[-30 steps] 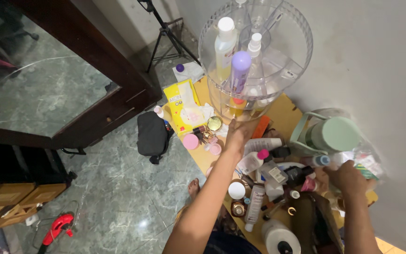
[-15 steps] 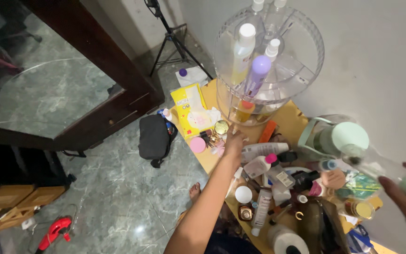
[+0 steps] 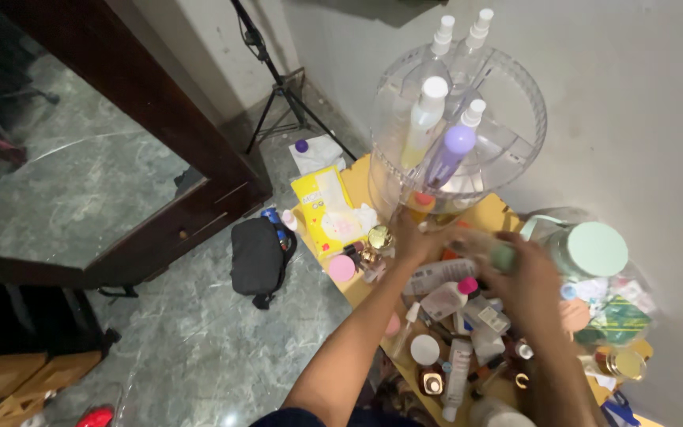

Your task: The person wipes a clear plastic rotating organizer with a tissue, then places various cosmetic bottles and tubes into its compartments. The person arranges the items one by one on the cluttered table.

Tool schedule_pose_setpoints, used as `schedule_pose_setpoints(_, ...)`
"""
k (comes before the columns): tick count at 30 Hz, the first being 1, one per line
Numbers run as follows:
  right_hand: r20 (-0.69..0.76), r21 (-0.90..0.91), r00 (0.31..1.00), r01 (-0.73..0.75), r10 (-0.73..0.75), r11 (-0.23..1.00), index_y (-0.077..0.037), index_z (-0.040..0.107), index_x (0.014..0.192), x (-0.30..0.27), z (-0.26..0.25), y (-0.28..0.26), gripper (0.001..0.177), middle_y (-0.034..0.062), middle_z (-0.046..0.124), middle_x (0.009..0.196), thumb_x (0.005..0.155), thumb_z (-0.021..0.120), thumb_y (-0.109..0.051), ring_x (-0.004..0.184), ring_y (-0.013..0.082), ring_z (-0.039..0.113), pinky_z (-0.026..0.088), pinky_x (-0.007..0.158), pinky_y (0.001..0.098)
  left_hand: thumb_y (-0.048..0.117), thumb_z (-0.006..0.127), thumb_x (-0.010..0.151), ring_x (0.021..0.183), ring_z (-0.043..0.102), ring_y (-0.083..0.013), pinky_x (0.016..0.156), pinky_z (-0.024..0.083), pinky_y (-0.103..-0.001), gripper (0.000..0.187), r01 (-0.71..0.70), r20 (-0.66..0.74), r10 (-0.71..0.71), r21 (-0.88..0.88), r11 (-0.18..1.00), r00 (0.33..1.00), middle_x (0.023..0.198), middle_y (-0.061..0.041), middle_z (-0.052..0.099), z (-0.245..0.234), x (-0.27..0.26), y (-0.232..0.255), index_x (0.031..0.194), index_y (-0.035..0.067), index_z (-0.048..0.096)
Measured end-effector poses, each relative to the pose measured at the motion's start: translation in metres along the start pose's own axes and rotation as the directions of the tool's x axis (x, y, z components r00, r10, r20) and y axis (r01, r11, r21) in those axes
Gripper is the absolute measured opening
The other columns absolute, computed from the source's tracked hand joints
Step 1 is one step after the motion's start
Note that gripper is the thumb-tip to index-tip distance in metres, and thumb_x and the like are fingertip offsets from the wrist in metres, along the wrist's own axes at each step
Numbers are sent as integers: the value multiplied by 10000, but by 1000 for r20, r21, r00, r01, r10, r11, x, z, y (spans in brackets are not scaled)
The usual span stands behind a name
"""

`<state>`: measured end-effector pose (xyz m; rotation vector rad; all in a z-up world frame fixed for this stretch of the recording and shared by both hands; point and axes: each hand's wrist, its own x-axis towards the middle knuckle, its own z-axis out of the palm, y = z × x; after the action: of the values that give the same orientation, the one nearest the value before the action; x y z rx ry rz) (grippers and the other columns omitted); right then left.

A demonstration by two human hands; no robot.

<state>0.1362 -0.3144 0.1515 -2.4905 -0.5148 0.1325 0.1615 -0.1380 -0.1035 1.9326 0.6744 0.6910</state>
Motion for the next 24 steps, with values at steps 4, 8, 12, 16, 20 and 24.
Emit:
schedule_pose_setpoints(4,-72,-25,997,9,-10,1000,-88,669,1276,31,70,17,522,212,673,1098,800,788,-267,926,401,688,549,801,491,166,753,817,1278,454,-493,1092,347,-554,692,46,-32,-41,184,982,999,1344,-339,515,16,3,-9,1367,-110,435)
schedule_pose_setpoints(8,-145,-9,986,82,-82,997,-74,638,1263,41,104,36,506,220,655,1065,835,792,-295,942,423,660,532,809,500,176,689,909,1229,512,-478,1056,405,-527,500,98,-31,-95,115,988,995,1315,-317,547,34,4,-20,1303,-87,530)
schedule_pose_setpoints(12,-127,44,988,98,-92,994,-86,624,1279,40,119,37,476,230,648,1072,846,760,-227,955,452,644,518,793,515,142,638,912,1202,570,-447,1045,438,-493,364,9,-30,-8,16,1000,1000,1273,-278,621,49,17,-31,1223,-47,633)
schedule_pose_setpoints(16,-158,117,983,118,-99,986,-54,601,1232,43,124,29,425,240,649,1058,874,758,-222,933,464,639,505,771,524,169,645,910,1191,574,-439,1041,430,-496,377,85,-20,-84,57,995,996,1264,-273,636,46,21,-35,1231,-30,649)
schedule_pose_setpoints(20,-152,109,984,106,-89,988,-26,583,1175,43,122,23,376,240,649,1000,893,754,-208,925,466,640,496,775,529,329,738,812,1194,532,-463,1019,403,-517,634,152,-49,-150,40,988,987,1283,-311,581,36,25,-13,1279,-71,586)
schedule_pose_setpoints(24,-181,160,979,123,-93,979,-44,592,1217,40,124,20,360,248,650,1046,903,724,-162,922,465,643,505,771,518,464,603,864,1236,613,-394,1087,448,-484,593,412,-70,-406,149,899,911,1285,-238,659,24,33,20,1265,30,643)
